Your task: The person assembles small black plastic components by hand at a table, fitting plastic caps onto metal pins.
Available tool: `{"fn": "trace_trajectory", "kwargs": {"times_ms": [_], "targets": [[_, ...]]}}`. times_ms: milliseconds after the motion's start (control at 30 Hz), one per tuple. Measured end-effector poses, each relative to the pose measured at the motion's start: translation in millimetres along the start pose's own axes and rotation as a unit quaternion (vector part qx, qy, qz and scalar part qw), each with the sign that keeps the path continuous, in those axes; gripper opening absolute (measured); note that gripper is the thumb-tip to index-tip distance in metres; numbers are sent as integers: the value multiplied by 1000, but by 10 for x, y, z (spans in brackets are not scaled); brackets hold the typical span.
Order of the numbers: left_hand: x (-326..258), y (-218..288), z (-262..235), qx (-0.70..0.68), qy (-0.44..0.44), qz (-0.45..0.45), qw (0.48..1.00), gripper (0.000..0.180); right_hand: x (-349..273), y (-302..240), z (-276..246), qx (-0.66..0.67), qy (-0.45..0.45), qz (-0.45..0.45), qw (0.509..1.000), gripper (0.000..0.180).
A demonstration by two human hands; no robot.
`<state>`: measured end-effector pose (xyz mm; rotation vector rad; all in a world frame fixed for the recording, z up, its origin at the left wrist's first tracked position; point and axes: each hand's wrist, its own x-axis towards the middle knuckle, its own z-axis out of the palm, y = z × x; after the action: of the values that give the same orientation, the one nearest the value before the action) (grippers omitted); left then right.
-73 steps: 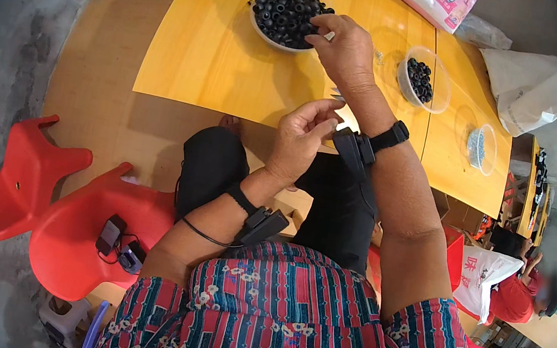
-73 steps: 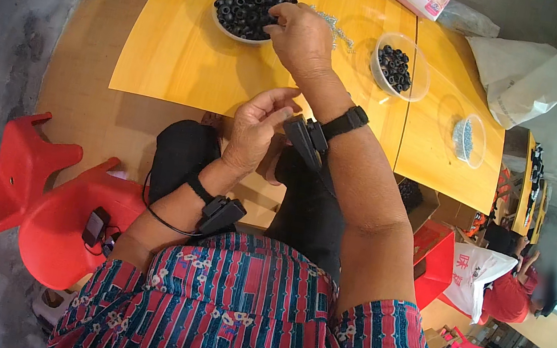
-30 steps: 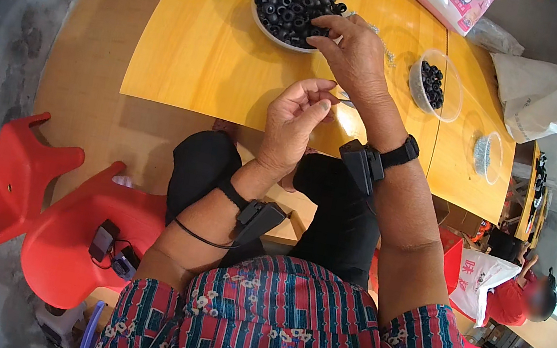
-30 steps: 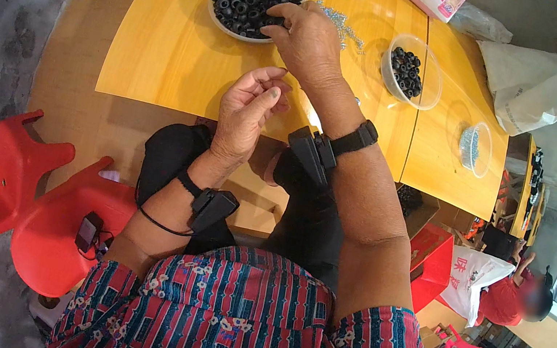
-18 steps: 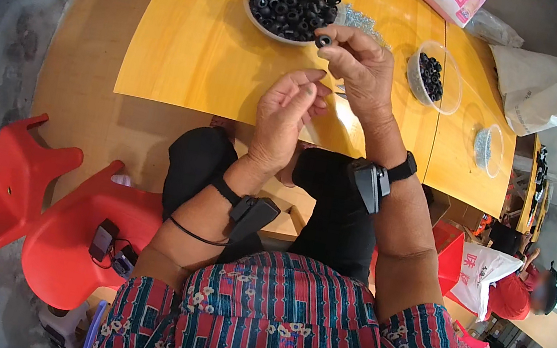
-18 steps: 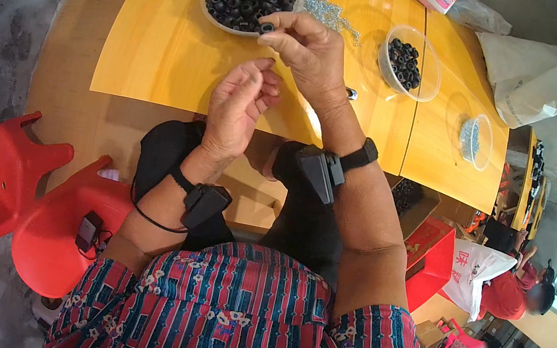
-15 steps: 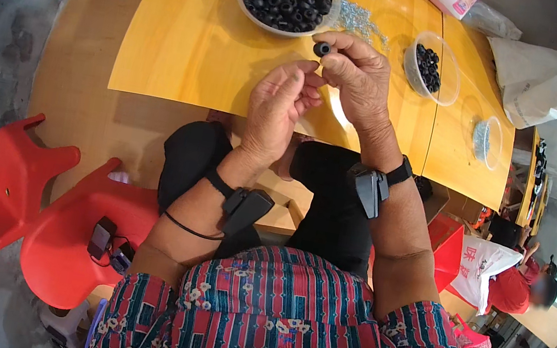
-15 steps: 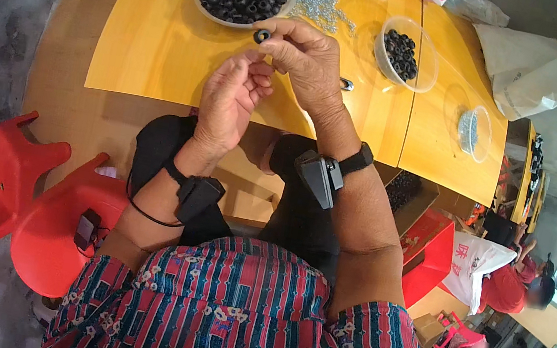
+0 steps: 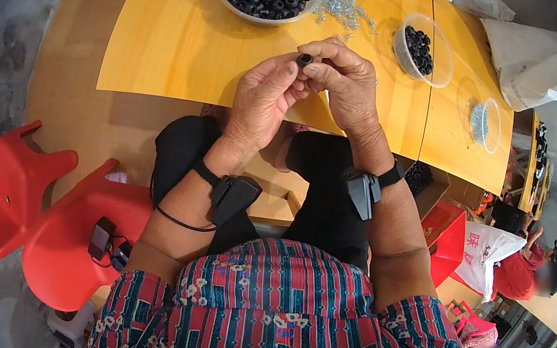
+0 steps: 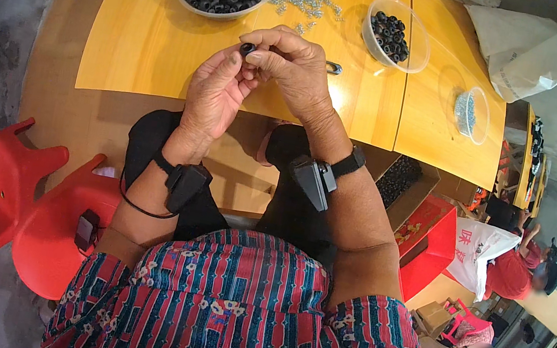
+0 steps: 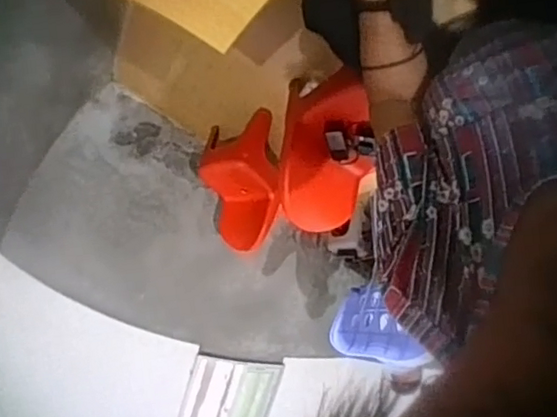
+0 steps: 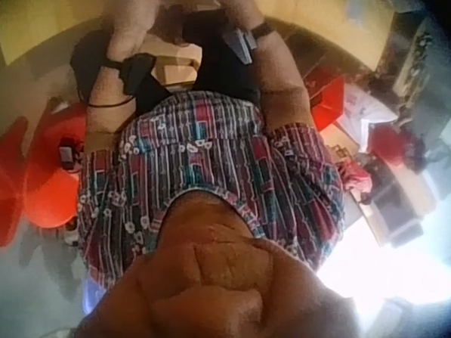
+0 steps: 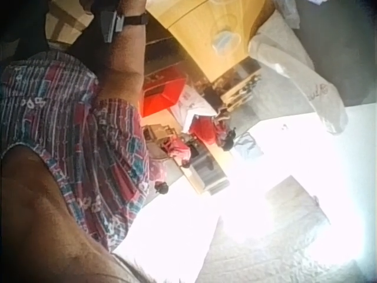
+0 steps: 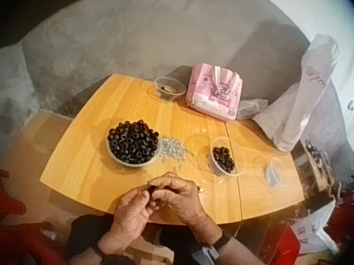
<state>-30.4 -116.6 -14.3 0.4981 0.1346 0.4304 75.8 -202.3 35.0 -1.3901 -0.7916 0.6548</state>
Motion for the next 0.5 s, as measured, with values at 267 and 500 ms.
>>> {"fn": "trace_trajectory", "kwargs": {"times_ms": [267, 500], "targets": [[-47, 24, -55, 14, -28, -43, 999, 30, -102, -63, -22, -2, -32, 30, 999, 16], [-41, 44, -45, -17, -27, -61, 998, 26, -61, -124, -45, -122, -45, -16, 991, 14]]}}
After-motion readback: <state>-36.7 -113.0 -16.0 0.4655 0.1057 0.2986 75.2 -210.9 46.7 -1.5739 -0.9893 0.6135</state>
